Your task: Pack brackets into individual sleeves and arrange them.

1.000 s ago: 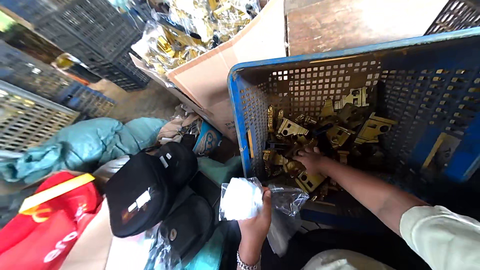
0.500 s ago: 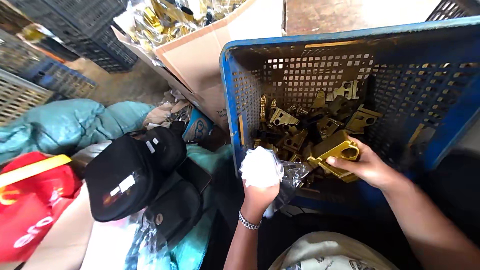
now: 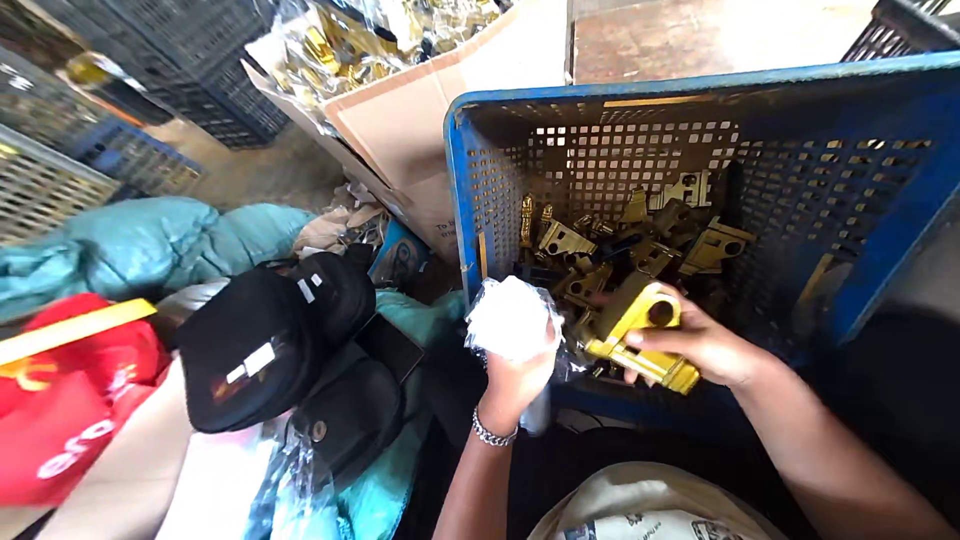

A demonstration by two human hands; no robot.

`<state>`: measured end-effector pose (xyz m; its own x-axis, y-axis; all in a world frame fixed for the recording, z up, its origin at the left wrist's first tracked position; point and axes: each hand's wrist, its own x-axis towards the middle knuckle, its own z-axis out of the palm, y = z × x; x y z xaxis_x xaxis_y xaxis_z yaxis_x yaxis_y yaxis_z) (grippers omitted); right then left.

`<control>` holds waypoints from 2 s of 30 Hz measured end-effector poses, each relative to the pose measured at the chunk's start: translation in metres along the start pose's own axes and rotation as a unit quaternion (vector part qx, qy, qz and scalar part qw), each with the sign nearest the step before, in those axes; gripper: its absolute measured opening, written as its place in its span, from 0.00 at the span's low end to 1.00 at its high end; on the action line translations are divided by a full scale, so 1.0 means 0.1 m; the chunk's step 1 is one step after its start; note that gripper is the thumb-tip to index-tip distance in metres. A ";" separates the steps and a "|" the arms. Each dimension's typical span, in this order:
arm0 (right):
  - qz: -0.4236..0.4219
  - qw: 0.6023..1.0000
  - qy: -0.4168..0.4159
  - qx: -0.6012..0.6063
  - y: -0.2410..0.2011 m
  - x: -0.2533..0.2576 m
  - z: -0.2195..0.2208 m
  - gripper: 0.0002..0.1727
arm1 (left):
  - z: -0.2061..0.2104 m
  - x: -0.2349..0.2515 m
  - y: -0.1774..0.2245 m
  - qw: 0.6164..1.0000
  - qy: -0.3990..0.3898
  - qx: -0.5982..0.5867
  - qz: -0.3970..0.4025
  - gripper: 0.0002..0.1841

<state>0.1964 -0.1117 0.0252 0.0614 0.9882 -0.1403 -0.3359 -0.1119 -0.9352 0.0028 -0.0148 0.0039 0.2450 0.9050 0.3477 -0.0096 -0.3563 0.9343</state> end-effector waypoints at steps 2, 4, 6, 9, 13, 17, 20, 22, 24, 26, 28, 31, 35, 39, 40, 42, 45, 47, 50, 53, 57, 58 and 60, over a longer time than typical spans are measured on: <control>0.026 0.995 0.019 -0.090 0.04 0.07 0.14 0.30 | 0.09 -0.03 0.12 0.996 -0.014 -0.041 -0.083 0.26; -0.064 0.948 0.101 -0.293 0.23 0.19 0.22 0.27 | 0.14 0.02 0.21 0.984 0.002 -0.090 -0.153 0.28; -0.095 0.858 0.080 -0.499 0.34 0.30 0.25 0.24 | 0.19 0.08 0.21 0.975 0.017 -0.120 -0.185 0.27; 0.005 0.838 0.012 -0.546 0.36 0.41 0.27 0.34 | 0.18 0.05 0.11 0.988 -0.050 -0.029 -0.143 0.30; 0.043 0.929 0.020 -0.367 0.26 0.55 0.22 0.48 | 0.21 -0.03 -0.19 0.996 -0.068 0.055 -0.003 0.32; -0.031 0.991 0.068 -0.114 0.23 0.47 0.18 0.39 | 0.29 -0.06 -0.14 0.996 0.069 0.007 -0.056 0.29; -0.115 0.966 0.123 -0.195 0.30 0.50 0.13 0.38 | 0.42 -0.28 -0.08 0.997 -0.053 0.029 0.041 0.22; -0.115 0.915 0.109 -0.371 0.23 0.47 0.00 0.32 | 0.41 -0.26 -0.07 0.994 -0.096 -0.037 0.038 0.21; 0.060 0.847 -0.012 -0.528 -0.12 0.43 -0.09 0.21 | 0.24 -0.15 -0.03 0.988 -0.079 -0.118 -0.060 0.20; 0.146 0.793 -0.142 -0.574 -0.43 0.44 -0.12 0.15 | 0.00 -0.05 0.08 0.971 -0.032 -0.132 -0.196 0.20; 0.011 0.844 -0.128 -0.521 -0.74 0.34 -0.17 0.10 | -0.14 0.00 0.05 0.959 0.021 -0.129 -0.253 0.20; -0.295 0.905 0.081 -0.296 -0.99 0.47 -0.13 0.15 | -0.15 -0.06 -0.05 0.964 0.051 -0.099 -0.240 0.33; -0.126 0.904 0.011 -0.410 -0.64 0.55 0.20 0.35 | 0.09 -0.13 -0.10 0.985 0.030 -0.080 -0.148 0.35; -0.005 0.948 -0.024 -0.316 -0.01 0.54 0.28 0.11 | 0.21 -0.13 -0.22 0.997 -0.035 -0.064 -0.022 0.26; 0.003 0.959 -0.004 -0.282 0.03 0.52 0.26 0.11 | 0.20 -0.13 -0.19 0.995 -0.051 -0.080 -0.038 0.27; 0.027 0.971 0.013 -0.238 0.08 0.45 0.23 0.11 | 0.16 -0.13 -0.02 0.974 -0.083 -0.150 -0.149 0.26; 0.064 0.981 -0.049 -0.178 0.13 0.35 0.16 0.05 | 0.12 -0.09 0.12 0.944 -0.137 -0.194 -0.229 0.26; 0.073 0.983 -0.093 -0.140 0.17 0.30 0.10 0.06 | 0.08 -0.06 0.01 0.957 -0.160 -0.158 -0.182 0.29; 0.048 0.995 -0.040 -0.082 0.30 0.25 0.04 0.03 | -0.06 0.06 -0.37 0.998 -0.051 -0.007 -0.043 0.30; 0.047 0.997 0.055 -0.006 0.44 0.22 0.18 0.16 | -0.17 0.08 -0.41 0.998 0.014 0.033 -0.061 0.26; 0.026 0.992 -0.060 -0.109 0.49 0.18 0.33 0.14 | -0.09 -0.19 -0.07 0.931 -0.207 -0.166 -0.250 0.21; 0.032 0.984 -0.096 -0.149 0.44 0.20 0.29 0.16 | -0.10 -0.21 -0.11 0.931 -0.205 -0.176 -0.246 0.18; 0.031 0.975 -0.079 -0.205 0.31 0.30 0.12 0.19 | -0.20 -0.19 -0.24 0.965 -0.141 -0.115 -0.189 0.18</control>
<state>0.1766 -0.0847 -0.0043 -0.1033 0.9783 -0.1795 0.0710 -0.1727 -0.9824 -0.0206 -0.0184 -0.0238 0.5267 0.8497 -0.0265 -0.0746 0.0773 0.9942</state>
